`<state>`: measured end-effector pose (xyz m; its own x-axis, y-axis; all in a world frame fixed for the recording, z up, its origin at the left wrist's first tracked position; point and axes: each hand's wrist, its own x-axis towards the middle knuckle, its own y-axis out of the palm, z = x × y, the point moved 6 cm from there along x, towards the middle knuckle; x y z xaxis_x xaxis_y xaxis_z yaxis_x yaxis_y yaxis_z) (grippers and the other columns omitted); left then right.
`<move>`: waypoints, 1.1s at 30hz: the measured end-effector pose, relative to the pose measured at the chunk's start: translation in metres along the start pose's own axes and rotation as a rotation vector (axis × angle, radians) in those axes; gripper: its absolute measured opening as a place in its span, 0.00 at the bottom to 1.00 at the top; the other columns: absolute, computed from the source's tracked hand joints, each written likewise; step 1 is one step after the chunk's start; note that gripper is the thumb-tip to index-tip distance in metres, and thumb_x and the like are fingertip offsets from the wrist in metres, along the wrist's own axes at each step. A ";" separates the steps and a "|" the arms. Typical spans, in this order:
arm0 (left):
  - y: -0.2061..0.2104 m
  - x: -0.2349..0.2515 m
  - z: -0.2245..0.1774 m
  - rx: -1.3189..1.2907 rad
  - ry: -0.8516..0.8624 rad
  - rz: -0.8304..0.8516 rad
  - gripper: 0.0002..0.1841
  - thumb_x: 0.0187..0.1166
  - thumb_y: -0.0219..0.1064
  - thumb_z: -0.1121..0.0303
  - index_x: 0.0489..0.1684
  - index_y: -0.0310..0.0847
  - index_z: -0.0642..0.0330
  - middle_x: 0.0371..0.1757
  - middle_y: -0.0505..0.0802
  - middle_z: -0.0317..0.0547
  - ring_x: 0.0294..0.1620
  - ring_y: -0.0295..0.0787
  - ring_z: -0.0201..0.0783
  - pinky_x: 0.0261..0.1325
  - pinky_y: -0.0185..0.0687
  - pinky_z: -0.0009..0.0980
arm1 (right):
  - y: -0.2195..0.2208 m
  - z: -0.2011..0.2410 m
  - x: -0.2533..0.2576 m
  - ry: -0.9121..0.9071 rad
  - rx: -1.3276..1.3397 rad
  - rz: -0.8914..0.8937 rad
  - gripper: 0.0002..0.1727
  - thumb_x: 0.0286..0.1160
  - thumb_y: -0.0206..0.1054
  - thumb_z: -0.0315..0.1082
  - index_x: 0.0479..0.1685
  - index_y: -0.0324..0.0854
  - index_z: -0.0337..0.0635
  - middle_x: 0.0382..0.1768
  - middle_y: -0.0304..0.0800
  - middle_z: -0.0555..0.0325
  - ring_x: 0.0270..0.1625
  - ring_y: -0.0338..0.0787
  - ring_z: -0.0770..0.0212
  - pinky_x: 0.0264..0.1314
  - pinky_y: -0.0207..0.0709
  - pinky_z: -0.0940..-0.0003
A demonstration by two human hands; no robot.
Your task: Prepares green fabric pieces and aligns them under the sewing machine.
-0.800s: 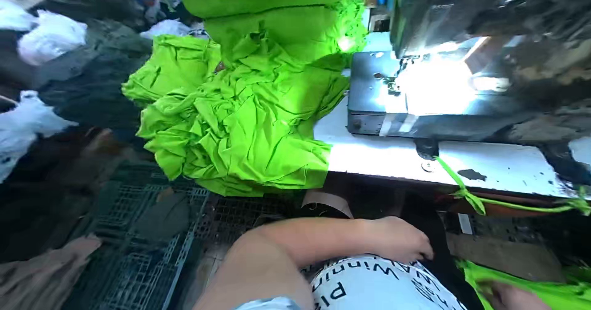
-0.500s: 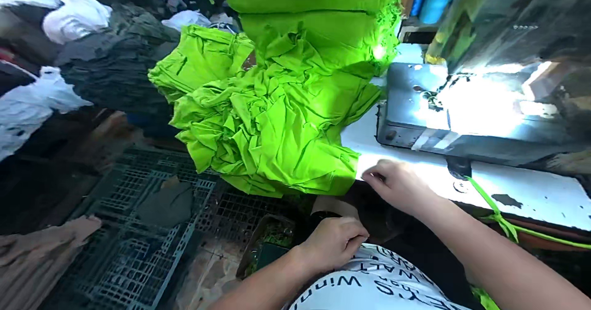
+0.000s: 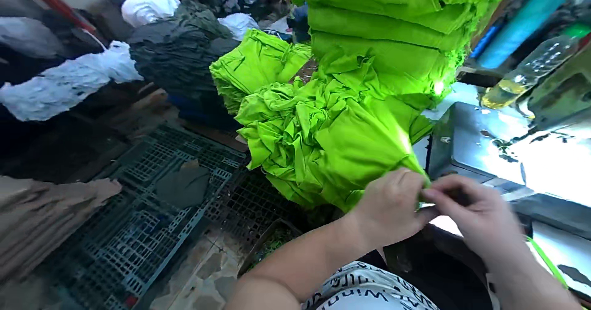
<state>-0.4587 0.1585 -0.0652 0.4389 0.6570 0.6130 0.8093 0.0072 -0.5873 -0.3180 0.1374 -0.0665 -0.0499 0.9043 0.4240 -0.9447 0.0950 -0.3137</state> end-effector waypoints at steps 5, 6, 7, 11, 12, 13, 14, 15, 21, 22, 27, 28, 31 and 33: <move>0.036 0.006 -0.058 -0.259 0.167 0.186 0.06 0.79 0.67 0.75 0.42 0.90 0.68 0.38 0.94 0.51 0.41 0.94 0.43 0.44 0.90 0.39 | -0.075 0.020 -0.046 0.067 -0.067 -0.142 0.05 0.74 0.73 0.33 0.39 0.88 0.59 0.35 0.90 0.85 0.28 0.82 0.86 0.28 0.77 0.88; 0.042 -0.001 -0.065 -0.300 0.178 0.221 0.07 0.80 0.66 0.75 0.41 0.91 0.68 0.38 0.94 0.52 0.41 0.94 0.43 0.44 0.89 0.39 | -0.081 0.021 -0.059 0.115 -0.075 -0.130 0.06 0.74 0.72 0.31 0.38 0.88 0.58 0.34 0.90 0.85 0.28 0.82 0.86 0.28 0.77 0.88; 0.048 -0.008 -0.070 -0.350 0.164 0.266 0.07 0.81 0.66 0.75 0.42 0.91 0.68 0.39 0.93 0.52 0.42 0.93 0.43 0.46 0.89 0.39 | -0.084 0.021 -0.073 0.166 -0.076 -0.110 0.07 0.73 0.72 0.30 0.38 0.87 0.57 0.33 0.90 0.86 0.28 0.83 0.86 0.29 0.77 0.88; 0.071 -0.042 -0.072 -0.685 -0.100 0.451 0.07 0.79 0.68 0.77 0.42 0.89 0.75 0.37 0.94 0.54 0.39 0.92 0.37 0.49 0.87 0.32 | -0.076 -0.007 -0.125 0.309 0.109 -0.153 0.09 0.76 0.69 0.29 0.40 0.88 0.59 0.28 0.90 0.83 0.22 0.80 0.84 0.25 0.76 0.86; 0.077 -0.051 -0.069 -0.796 -0.223 0.478 0.07 0.79 0.70 0.77 0.43 0.88 0.76 0.36 0.93 0.53 0.37 0.90 0.34 0.47 0.87 0.29 | -0.072 -0.019 -0.135 0.334 0.188 -0.203 0.08 0.80 0.67 0.32 0.41 0.88 0.60 0.25 0.87 0.82 0.18 0.76 0.84 0.19 0.71 0.86; 0.083 -0.059 -0.064 -0.894 -0.344 0.471 0.07 0.76 0.72 0.78 0.42 0.87 0.76 0.34 0.92 0.49 0.34 0.88 0.30 0.44 0.86 0.26 | -0.066 -0.032 -0.146 0.353 0.260 -0.239 0.06 0.84 0.65 0.39 0.42 0.88 0.61 0.22 0.85 0.81 0.15 0.72 0.84 0.16 0.67 0.87; 0.088 -0.067 -0.057 -0.966 -0.450 0.444 0.06 0.74 0.74 0.78 0.41 0.87 0.74 0.32 0.92 0.45 0.32 0.87 0.27 0.41 0.85 0.24 | -0.060 -0.045 -0.157 0.370 0.308 -0.245 0.08 0.85 0.64 0.48 0.42 0.87 0.62 0.20 0.82 0.81 0.13 0.69 0.84 0.14 0.65 0.87; 0.092 -0.073 -0.050 -1.011 -0.540 0.409 0.07 0.71 0.77 0.78 0.39 0.86 0.71 0.30 0.91 0.41 0.30 0.87 0.25 0.39 0.86 0.24 | -0.053 -0.056 -0.167 0.392 0.334 -0.218 0.15 0.81 0.65 0.60 0.43 0.87 0.64 0.19 0.81 0.80 0.13 0.68 0.84 0.13 0.63 0.86; 0.097 -0.092 -0.046 -0.875 -0.594 0.475 0.06 0.80 0.69 0.75 0.43 0.89 0.71 0.35 0.94 0.39 0.35 0.90 0.25 0.45 0.89 0.25 | -0.024 -0.047 -0.176 0.375 0.084 -0.197 0.20 0.60 0.81 0.50 0.44 0.89 0.45 0.35 0.94 0.72 0.38 0.92 0.80 0.43 0.89 0.79; 0.092 -0.091 -0.045 -0.870 -0.602 0.458 0.07 0.82 0.67 0.75 0.45 0.88 0.71 0.37 0.94 0.40 0.37 0.93 0.28 0.47 0.93 0.29 | -0.029 -0.043 -0.174 0.287 0.035 -0.212 0.14 0.67 0.78 0.43 0.39 0.88 0.43 0.33 0.93 0.71 0.36 0.90 0.82 0.41 0.86 0.82; 0.067 -0.087 -0.036 -1.290 -0.813 0.237 0.07 0.87 0.58 0.75 0.45 0.83 0.62 0.43 0.96 0.46 0.45 0.96 0.39 0.55 0.93 0.40 | -0.053 -0.045 -0.175 0.133 -0.532 -0.256 0.07 0.58 0.69 0.28 0.35 0.87 0.36 0.32 0.89 0.51 0.31 0.87 0.64 0.34 0.82 0.70; 0.063 -0.084 -0.034 -1.358 -0.779 0.236 0.07 0.88 0.58 0.73 0.46 0.84 0.60 0.43 0.96 0.46 0.45 0.96 0.38 0.55 0.93 0.39 | -0.056 -0.054 -0.177 0.158 -0.572 -0.270 0.08 0.55 0.70 0.26 0.35 0.87 0.34 0.34 0.88 0.47 0.32 0.87 0.58 0.34 0.83 0.65; 0.057 -0.075 -0.024 -1.002 -0.379 0.278 0.05 0.89 0.59 0.70 0.46 0.80 0.57 0.37 0.90 0.31 0.38 0.88 0.22 0.45 0.87 0.23 | -0.063 -0.070 -0.183 0.238 -0.214 -0.418 0.06 0.60 0.70 0.26 0.37 0.88 0.40 0.36 0.90 0.62 0.31 0.82 0.77 0.33 0.78 0.83; 0.053 -0.071 -0.019 -0.729 -0.259 0.251 0.04 0.88 0.60 0.71 0.45 0.80 0.59 0.33 0.88 0.26 0.33 0.83 0.17 0.38 0.82 0.17 | -0.058 -0.073 -0.178 0.402 0.430 -0.468 0.06 0.67 0.73 0.23 0.38 0.90 0.44 0.27 0.91 0.68 0.19 0.79 0.80 0.20 0.73 0.86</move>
<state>-0.4393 0.0982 -0.1303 0.6094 0.7280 0.3141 0.7885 -0.5979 -0.1442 -0.2304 0.0016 -0.1856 0.4321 0.8996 0.0626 -0.8857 0.4103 0.2170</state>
